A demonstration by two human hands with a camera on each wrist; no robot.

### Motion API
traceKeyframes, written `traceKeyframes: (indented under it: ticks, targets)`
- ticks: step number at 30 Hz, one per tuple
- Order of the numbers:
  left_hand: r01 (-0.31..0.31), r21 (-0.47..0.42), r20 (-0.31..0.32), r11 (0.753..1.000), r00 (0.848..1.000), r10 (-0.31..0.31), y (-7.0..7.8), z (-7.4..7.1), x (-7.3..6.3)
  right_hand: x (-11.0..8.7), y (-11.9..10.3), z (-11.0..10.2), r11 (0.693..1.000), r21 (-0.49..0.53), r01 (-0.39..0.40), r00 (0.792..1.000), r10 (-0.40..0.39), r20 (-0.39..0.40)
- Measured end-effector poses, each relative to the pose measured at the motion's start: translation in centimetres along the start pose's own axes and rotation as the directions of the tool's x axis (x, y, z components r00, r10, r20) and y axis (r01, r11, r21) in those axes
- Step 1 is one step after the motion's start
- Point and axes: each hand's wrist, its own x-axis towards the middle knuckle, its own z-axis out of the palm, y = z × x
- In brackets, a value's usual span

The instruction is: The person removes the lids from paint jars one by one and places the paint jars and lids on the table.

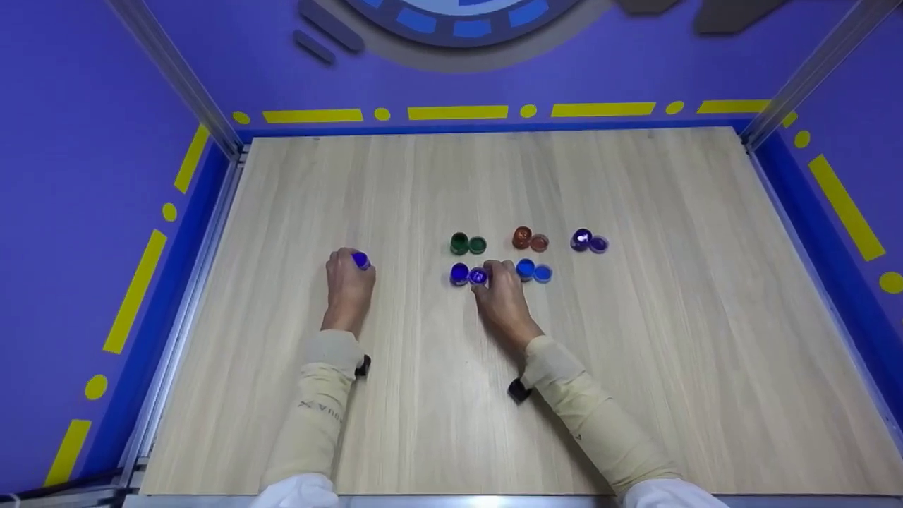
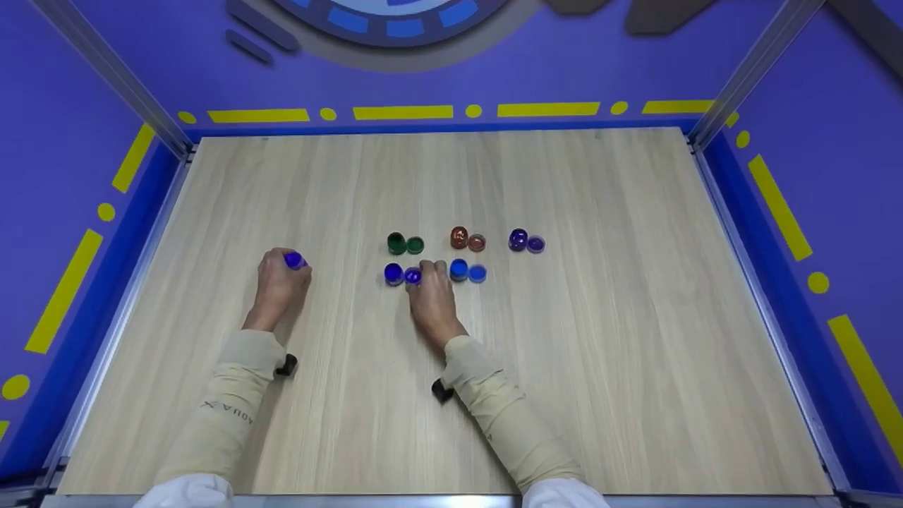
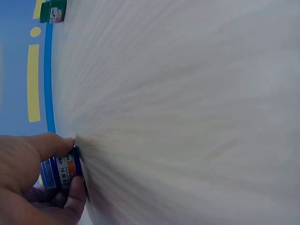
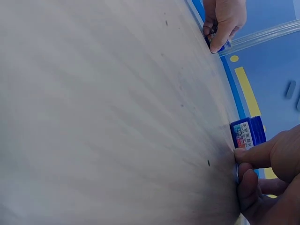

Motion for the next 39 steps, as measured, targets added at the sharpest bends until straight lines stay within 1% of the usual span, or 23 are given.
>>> traceKeyframes:
  ticks: [3,7,12,17,19,27,31,39]
  targets:
    - [-0.021,0.012,0.014,1.0,1.0,0.021,0.1,0.1,-0.6,-0.1,0.0,0.1,1.0,0.004,0.015,1.0,-0.015,-0.021]
    - [-0.029,-0.003,0.042,1.0,0.999,0.029,0.1,0.2,-1.5,-0.6,0.0,0.3,0.999,0.004,0.035,0.998,-0.035,-0.055]
    - [-0.032,-0.03,0.057,0.999,0.998,0.034,0.0,0.5,-2.5,-1.6,-0.2,0.3,0.999,0.016,0.032,0.996,-0.031,-0.079]
    - [-0.047,-0.028,0.048,0.998,0.998,0.049,0.0,0.8,-3.4,-2.7,-0.3,-0.3,0.999,0.04,-0.011,0.999,0.013,-0.05]
    - [-0.049,-0.031,0.053,0.998,0.997,0.05,0.0,0.9,-3.8,-3.2,-0.3,-0.7,0.999,0.035,-0.014,0.999,0.015,-0.04]
    - [-0.042,-0.035,0.102,0.998,0.994,0.046,0.4,1.3,-5.5,-5.4,0.1,-2.5,0.998,-0.028,0.05,0.999,-0.05,0.013]
    - [-0.068,-0.052,0.129,0.996,0.989,0.074,0.7,1.8,-6.4,-6.1,0.5,-3.3,0.997,-0.045,0.064,0.998,-0.063,0.022]
    - [-0.15,-0.102,0.181,0.983,0.969,0.166,1.3,2.7,-8.6,-6.7,1.1,-4.4,0.996,-0.034,0.078,0.997,-0.077,0.031]
